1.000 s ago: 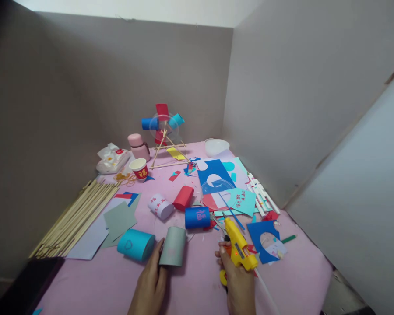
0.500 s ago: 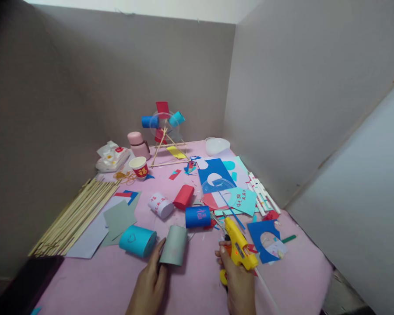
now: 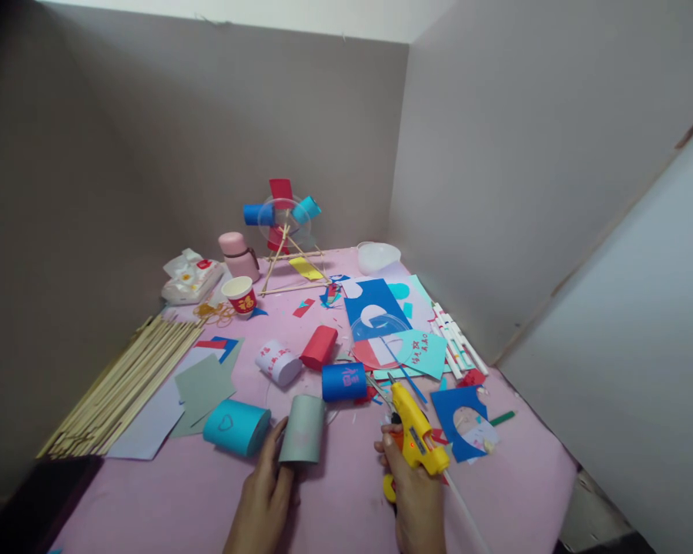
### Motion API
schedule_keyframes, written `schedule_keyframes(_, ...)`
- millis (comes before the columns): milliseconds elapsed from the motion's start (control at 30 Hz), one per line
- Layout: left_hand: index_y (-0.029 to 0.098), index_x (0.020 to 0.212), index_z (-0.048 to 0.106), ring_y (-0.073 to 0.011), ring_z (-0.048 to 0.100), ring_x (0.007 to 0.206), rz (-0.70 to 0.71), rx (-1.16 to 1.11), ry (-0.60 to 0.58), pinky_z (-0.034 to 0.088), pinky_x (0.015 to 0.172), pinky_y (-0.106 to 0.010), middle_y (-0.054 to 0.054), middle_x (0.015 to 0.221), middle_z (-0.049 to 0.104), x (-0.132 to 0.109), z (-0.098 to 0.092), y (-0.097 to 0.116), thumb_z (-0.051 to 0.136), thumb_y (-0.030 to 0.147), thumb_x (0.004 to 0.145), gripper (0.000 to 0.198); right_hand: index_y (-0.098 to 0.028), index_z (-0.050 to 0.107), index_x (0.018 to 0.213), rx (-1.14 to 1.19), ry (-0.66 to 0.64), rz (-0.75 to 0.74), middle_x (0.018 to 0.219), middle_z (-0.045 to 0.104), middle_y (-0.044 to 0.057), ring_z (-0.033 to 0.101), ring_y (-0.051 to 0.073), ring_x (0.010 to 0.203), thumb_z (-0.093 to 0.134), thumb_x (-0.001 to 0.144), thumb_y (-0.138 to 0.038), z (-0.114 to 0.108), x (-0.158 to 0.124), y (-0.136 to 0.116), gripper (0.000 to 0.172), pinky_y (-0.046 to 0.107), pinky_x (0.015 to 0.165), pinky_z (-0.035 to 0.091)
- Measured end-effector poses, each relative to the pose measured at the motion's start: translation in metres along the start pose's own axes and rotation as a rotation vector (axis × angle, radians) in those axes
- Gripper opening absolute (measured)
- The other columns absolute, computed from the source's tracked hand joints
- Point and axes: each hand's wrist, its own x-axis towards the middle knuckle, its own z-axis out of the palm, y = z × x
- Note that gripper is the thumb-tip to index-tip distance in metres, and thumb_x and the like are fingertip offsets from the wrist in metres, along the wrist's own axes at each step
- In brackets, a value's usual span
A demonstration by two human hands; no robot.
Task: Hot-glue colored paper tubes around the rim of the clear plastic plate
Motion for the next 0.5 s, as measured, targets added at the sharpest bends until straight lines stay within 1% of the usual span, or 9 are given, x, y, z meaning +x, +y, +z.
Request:
schedule_keyframes(133,0.011,0.142,0.03,-0.0274,0.051,0.124,-0.036,0.006,0.004,0.045,0.096,-0.042,-0.017,0.142,0.046,0.0,0.0,0.001,0.029,0.04,0.09,0.06,-0.019,0.066,0.082,0.01,-0.005,0.007,0.067,0.071,-0.001,0.062,0.015,0.06,0.081,0.062,-0.041,0.0,0.0,0.0,0.034,0.022,0.053,0.049)
schedule_keyframes(200,0.011,0.143,0.029,-0.0264,0.053,0.122,-0.02,-0.002,0.01,0.046,0.095,-0.039,-0.017,0.138,0.051,-0.002,0.001,0.0,0.033,0.041,0.09,0.061,-0.019,0.066,0.083,0.015,-0.019,0.015,0.068,0.071,-0.002,0.063,0.014,0.06,0.081,0.062,-0.04,-0.002,0.0,0.001,0.033,0.022,0.054,0.049)
schedule_keyframes(267,0.011,0.145,0.022,-0.0239,0.062,0.11,0.023,-0.026,-0.002,0.05,0.086,-0.034,-0.015,0.119,0.065,-0.01,0.003,-0.002,0.034,0.041,0.09,0.063,-0.019,0.066,0.083,0.027,-0.028,0.019,0.068,0.071,-0.002,0.063,0.014,0.06,0.082,0.062,-0.04,-0.004,0.001,0.003,0.034,0.021,0.054,0.049)
schedule_keyframes(333,0.011,0.146,0.016,-0.022,0.069,0.083,0.068,-0.032,0.01,0.051,0.072,-0.03,-0.008,0.089,0.071,-0.021,0.003,-0.006,0.033,0.042,0.091,0.066,-0.019,0.066,0.084,0.04,-0.028,0.017,0.07,0.071,-0.002,0.063,0.014,0.061,0.083,0.061,-0.039,-0.005,0.002,0.005,0.035,0.021,0.055,0.049)
schedule_keyframes(367,0.012,0.146,0.017,-0.0211,0.068,0.069,0.083,-0.024,0.046,0.051,0.065,-0.029,-0.003,0.077,0.068,-0.027,0.001,-0.008,0.033,0.043,0.09,0.065,-0.019,0.066,0.085,0.037,-0.028,0.017,0.07,0.071,-0.002,0.063,0.013,0.06,0.083,0.061,-0.039,-0.005,0.002,0.005,0.035,0.021,0.054,0.049)
schedule_keyframes(400,0.014,0.144,0.023,-0.0202,0.065,0.06,0.089,-0.011,0.11,0.049,0.061,-0.029,0.0,0.071,0.064,-0.032,-0.003,-0.009,0.034,0.045,0.089,0.064,-0.019,0.065,0.085,0.029,-0.028,0.017,0.07,0.071,-0.002,0.062,0.013,0.059,0.082,0.062,-0.039,-0.005,0.003,0.006,0.035,0.021,0.054,0.048)
schedule_keyframes(433,0.017,0.139,0.031,-0.0194,0.062,0.056,0.09,0.001,0.2,0.049,0.06,-0.029,0.001,0.07,0.062,-0.035,-0.009,-0.011,0.038,0.048,0.088,0.061,-0.019,0.065,0.086,0.021,-0.031,0.017,0.069,0.071,-0.002,0.062,0.013,0.059,0.082,0.062,-0.039,-0.005,0.003,0.006,0.036,0.022,0.053,0.048)
schedule_keyframes(467,0.019,0.132,0.041,-0.0192,0.062,0.058,0.088,0.008,0.304,0.049,0.06,-0.029,0.0,0.075,0.062,-0.036,-0.019,-0.012,0.042,0.052,0.085,0.057,-0.019,0.065,0.087,0.012,-0.033,0.016,0.068,0.071,-0.002,0.061,0.013,0.058,0.082,0.063,-0.04,-0.004,0.003,0.006,0.036,0.022,0.053,0.047)
schedule_keyframes(500,0.02,0.122,0.049,-0.0203,0.063,0.066,0.07,0.008,0.435,0.05,0.065,-0.031,-0.003,0.083,0.063,-0.033,-0.03,-0.012,0.049,0.055,0.08,0.054,-0.019,0.065,0.087,0.002,-0.037,0.015,0.066,0.071,-0.002,0.061,0.014,0.058,0.081,0.063,-0.041,-0.004,0.004,0.006,0.037,0.023,0.053,0.047)
